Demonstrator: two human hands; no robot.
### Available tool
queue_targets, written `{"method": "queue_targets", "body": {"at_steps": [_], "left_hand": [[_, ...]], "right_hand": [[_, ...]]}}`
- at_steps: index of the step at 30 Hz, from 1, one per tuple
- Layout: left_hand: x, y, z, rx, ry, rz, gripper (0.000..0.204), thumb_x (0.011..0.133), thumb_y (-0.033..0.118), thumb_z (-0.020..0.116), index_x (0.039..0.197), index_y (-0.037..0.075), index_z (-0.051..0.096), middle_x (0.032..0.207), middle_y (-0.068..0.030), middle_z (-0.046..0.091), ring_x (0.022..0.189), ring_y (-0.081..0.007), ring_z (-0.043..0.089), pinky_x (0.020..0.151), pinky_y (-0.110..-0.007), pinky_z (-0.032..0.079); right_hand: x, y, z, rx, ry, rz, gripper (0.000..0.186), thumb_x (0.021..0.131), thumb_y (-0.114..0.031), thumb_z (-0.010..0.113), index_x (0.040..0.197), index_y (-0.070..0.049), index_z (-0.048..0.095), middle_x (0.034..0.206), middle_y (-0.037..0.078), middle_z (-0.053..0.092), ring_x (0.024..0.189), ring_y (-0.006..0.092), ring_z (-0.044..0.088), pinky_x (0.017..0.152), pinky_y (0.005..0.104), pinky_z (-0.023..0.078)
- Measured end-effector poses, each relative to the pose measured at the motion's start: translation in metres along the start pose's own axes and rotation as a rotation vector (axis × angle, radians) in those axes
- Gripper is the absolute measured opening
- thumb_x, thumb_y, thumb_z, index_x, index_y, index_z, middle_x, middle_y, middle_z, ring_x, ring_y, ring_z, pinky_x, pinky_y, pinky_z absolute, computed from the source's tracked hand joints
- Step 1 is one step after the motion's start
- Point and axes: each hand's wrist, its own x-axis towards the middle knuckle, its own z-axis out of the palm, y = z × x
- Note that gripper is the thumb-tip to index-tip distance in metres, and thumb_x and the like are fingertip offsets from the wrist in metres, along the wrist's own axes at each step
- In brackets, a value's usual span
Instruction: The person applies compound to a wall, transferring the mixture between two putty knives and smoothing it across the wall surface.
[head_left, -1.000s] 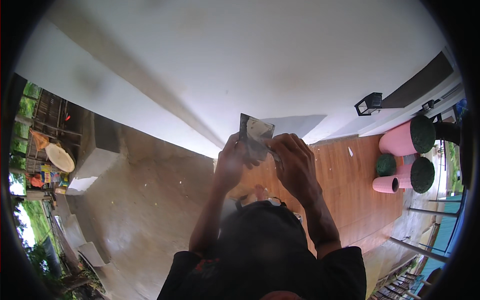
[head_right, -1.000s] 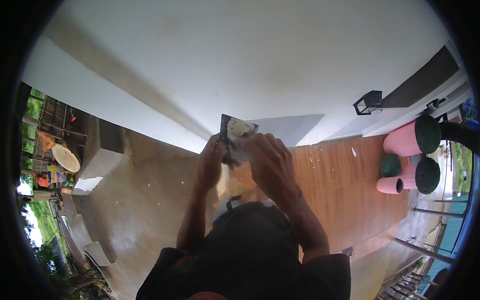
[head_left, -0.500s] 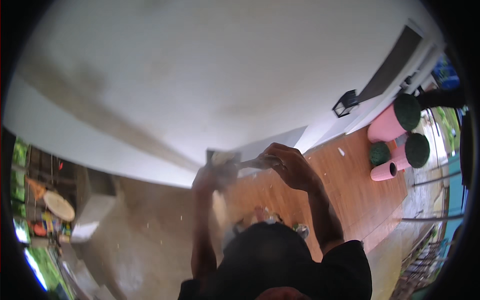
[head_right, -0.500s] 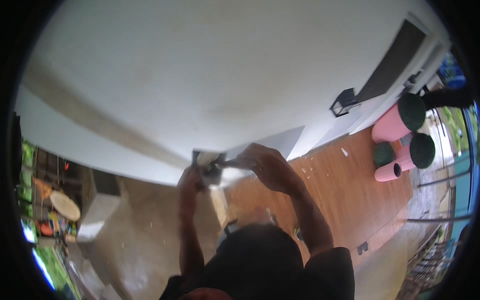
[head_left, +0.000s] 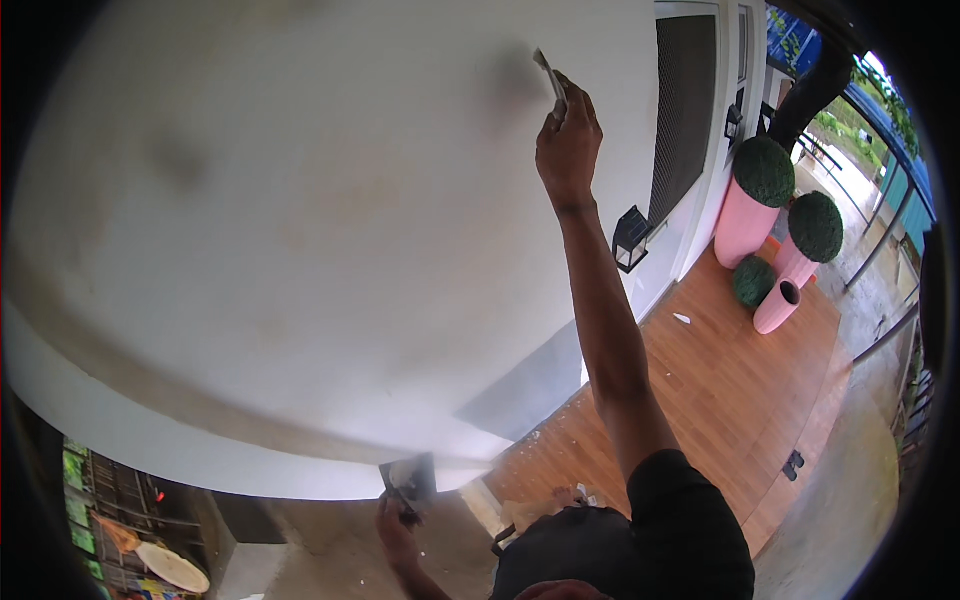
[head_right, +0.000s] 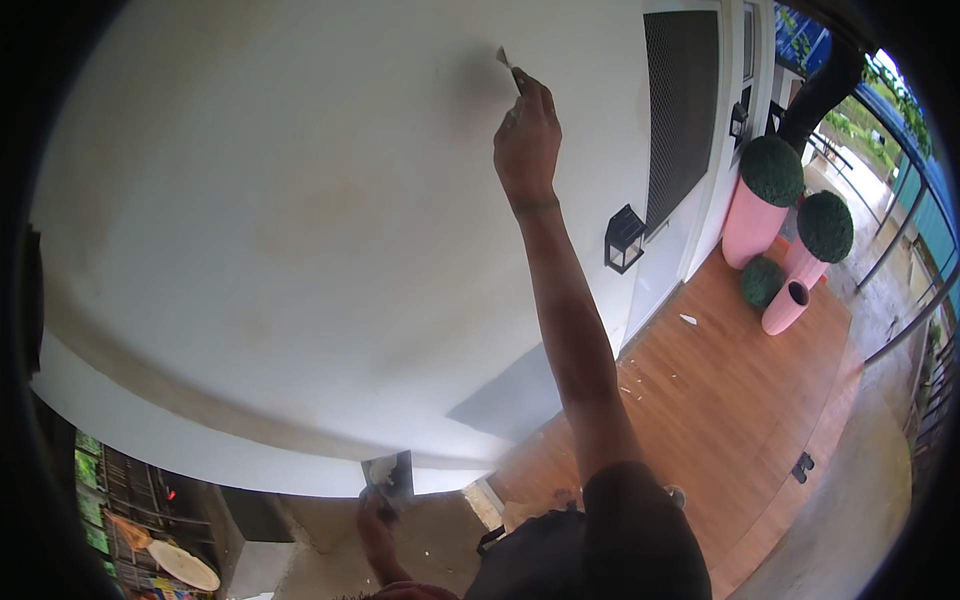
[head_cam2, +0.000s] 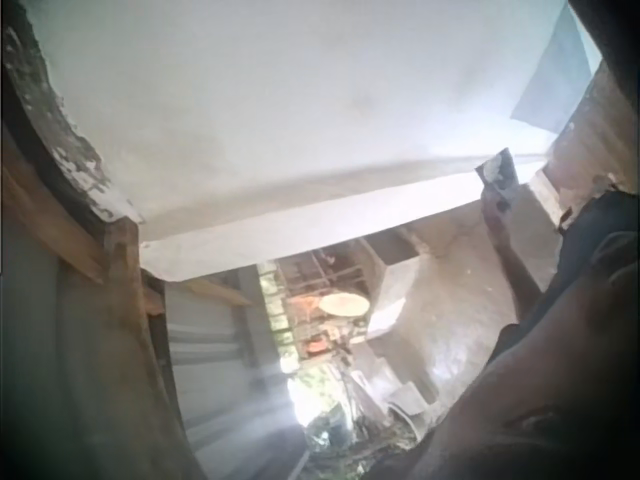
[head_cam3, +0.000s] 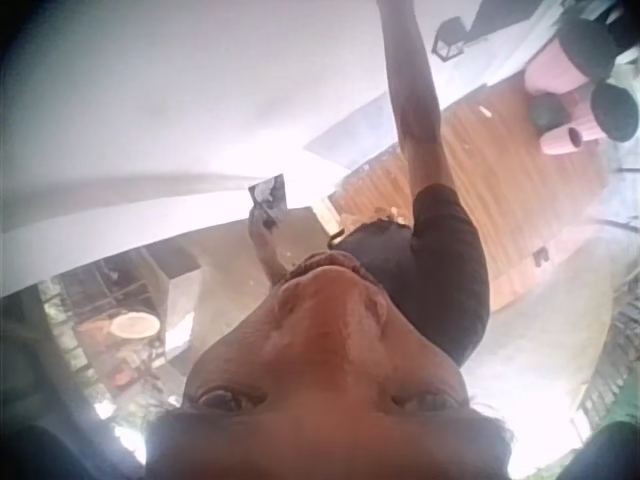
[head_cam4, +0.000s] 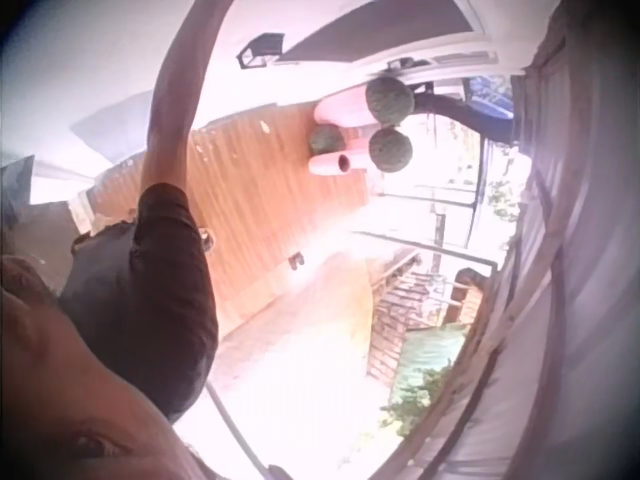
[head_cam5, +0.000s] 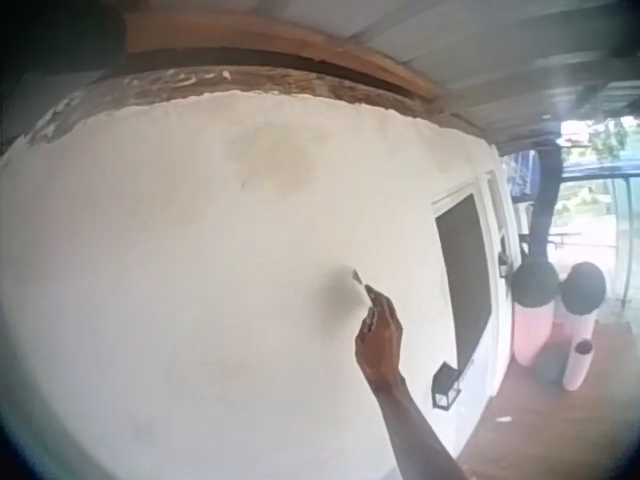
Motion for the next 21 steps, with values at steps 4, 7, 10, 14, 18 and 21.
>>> {"method": "queue_targets", "body": {"at_steps": [4,7,10,14,18,21], "left_hand": [[-0.004,-0.019,-0.012,-0.081,0.042,-0.038,0.029,0.099,0.024,0.044,0.110,0.002,0.058,0.081,-0.0070,0.063,0.062,-0.0161,0.061,0.052,-0.027,0.046],[-0.001,-0.026,-0.021,-0.143,0.062,-0.059,0.029,0.098,0.023,0.044,0.111,0.002,0.058,0.084,-0.0076,0.064,0.063,-0.0168,0.061,0.053,-0.028,0.047],[0.000,-0.015,-0.028,-0.107,0.029,-0.045,0.028,0.097,0.023,0.044,0.111,0.002,0.058,0.085,-0.0072,0.064,0.063,-0.0167,0.061,0.055,-0.029,0.047],[0.001,0.001,0.003,-0.032,0.024,-0.089,0.028,0.096,0.022,0.045,0.112,0.002,0.058,0.083,-0.0054,0.063,0.062,-0.0154,0.059,0.055,-0.028,0.047],[0.012,-0.012,-0.008,-0.038,-0.040,-0.081,0.028,0.096,0.022,0.045,0.113,0.003,0.058,0.085,-0.0045,0.063,0.064,-0.0144,0.059,0.055,-0.028,0.048],[0.009,-0.003,-0.005,0.010,-0.091,-0.066,0.028,0.096,0.022,0.045,0.113,0.003,0.058,0.090,-0.0047,0.064,0.068,-0.0144,0.061,0.057,-0.028,0.050]], "right_hand": [[-0.025,0.022,0.032,-0.088,0.002,-0.144,0.044,0.082,0.013,0.050,0.124,-0.001,0.056,0.123,0.017,0.058,0.115,0.0355,0.056,0.095,0.0424,0.050],[-0.064,0.010,0.040,-0.072,-0.115,-0.241,0.046,0.081,0.013,0.051,0.124,-0.002,0.057,0.129,0.016,0.056,0.120,0.0339,0.053,0.100,0.0426,0.046],[-0.041,0.002,0.003,0.061,-0.142,-0.126,0.043,0.083,0.013,0.047,0.122,-0.001,0.058,0.121,0.019,0.060,0.112,0.0362,0.058,0.095,0.0438,0.050],[0.017,0.016,-0.003,0.107,-0.082,0.070,0.040,0.086,0.010,0.042,0.119,0.000,0.060,0.116,0.022,0.063,0.105,0.0389,0.062,0.091,0.0442,0.052],[-0.014,-0.005,0.014,0.065,-0.150,-0.075,0.042,0.084,0.011,0.043,0.119,-0.003,0.062,0.121,0.018,0.064,0.107,0.0374,0.062,0.093,0.0437,0.052],[-0.034,-0.002,-0.009,0.033,-0.273,-0.109,0.041,0.083,0.011,0.047,0.118,-0.004,0.062,0.118,0.015,0.065,0.107,0.0355,0.062,0.093,0.0435,0.051]]}}
